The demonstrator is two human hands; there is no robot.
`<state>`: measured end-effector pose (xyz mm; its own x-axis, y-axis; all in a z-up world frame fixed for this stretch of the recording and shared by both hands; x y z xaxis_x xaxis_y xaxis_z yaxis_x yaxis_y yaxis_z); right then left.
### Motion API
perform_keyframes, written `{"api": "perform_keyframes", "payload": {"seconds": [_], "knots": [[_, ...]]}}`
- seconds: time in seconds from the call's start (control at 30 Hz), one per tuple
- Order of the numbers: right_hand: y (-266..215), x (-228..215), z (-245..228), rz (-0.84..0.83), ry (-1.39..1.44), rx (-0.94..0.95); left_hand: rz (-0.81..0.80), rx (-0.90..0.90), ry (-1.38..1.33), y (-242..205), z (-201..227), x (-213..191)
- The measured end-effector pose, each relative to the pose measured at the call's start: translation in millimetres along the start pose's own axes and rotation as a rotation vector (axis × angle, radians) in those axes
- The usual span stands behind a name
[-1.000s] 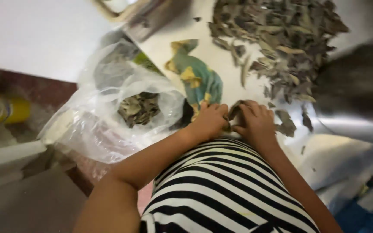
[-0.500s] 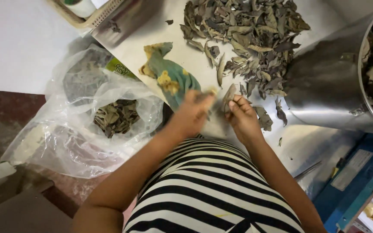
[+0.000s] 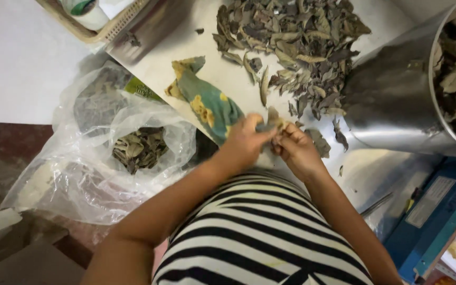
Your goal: Processing and sorting dried leaves by hand into a container
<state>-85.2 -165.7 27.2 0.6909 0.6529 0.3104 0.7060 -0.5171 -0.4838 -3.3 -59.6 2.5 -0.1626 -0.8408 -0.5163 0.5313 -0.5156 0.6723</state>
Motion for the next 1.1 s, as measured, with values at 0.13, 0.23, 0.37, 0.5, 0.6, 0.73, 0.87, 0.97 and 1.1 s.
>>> {"api": "perform_keyframes", "payload": {"seconds": [0.13,0.23,0.37,0.5,0.6,0.73,0.87,0.97,1.1], "knots": [[9,-7,4,0.002,-0.068,-0.02,-0.036,-0.089,-0.027,23,-12,-14],[14,-9,4,-0.015,0.013,0.025,-0.088,-0.156,-0.037,31,-10,-23],[8,2,2,-0.12,0.153,0.088,-0.096,-0.115,-0.001,24,-12,-16],[16,6,13,-0.105,0.193,0.1,-0.022,-0.008,0.013,33,20,-30],[12,3,15,-0.065,0.235,0.112,-0.001,0.006,-0.045,30,26,-34],[11,2,18,-0.107,0.189,0.071,-0.05,-0.075,-0.127,31,24,-33],[-21,30,-20,-0.122,-0.025,0.004,-0.096,-0.132,-0.075,50,20,-45],[-16,12,-14,-0.196,-0.19,-0.094,-0.133,-0.051,0.02,35,-24,-30],[-63,-27,-157,0.064,-0.415,-0.551,-0.181,0.051,0.178,9,-58,-29]]}}
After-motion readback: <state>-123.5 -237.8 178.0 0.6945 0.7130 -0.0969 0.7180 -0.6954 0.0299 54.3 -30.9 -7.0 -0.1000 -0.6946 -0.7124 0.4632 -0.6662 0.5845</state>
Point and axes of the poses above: each hand's wrist, its own y-axis towards the middle knuckle, its own x-axis out of the palm, z = x × y, the point moved 7 cm from there along y, towards the middle knuckle, and after that the axes turned 15 degrees about z, right-handed, at the moved point
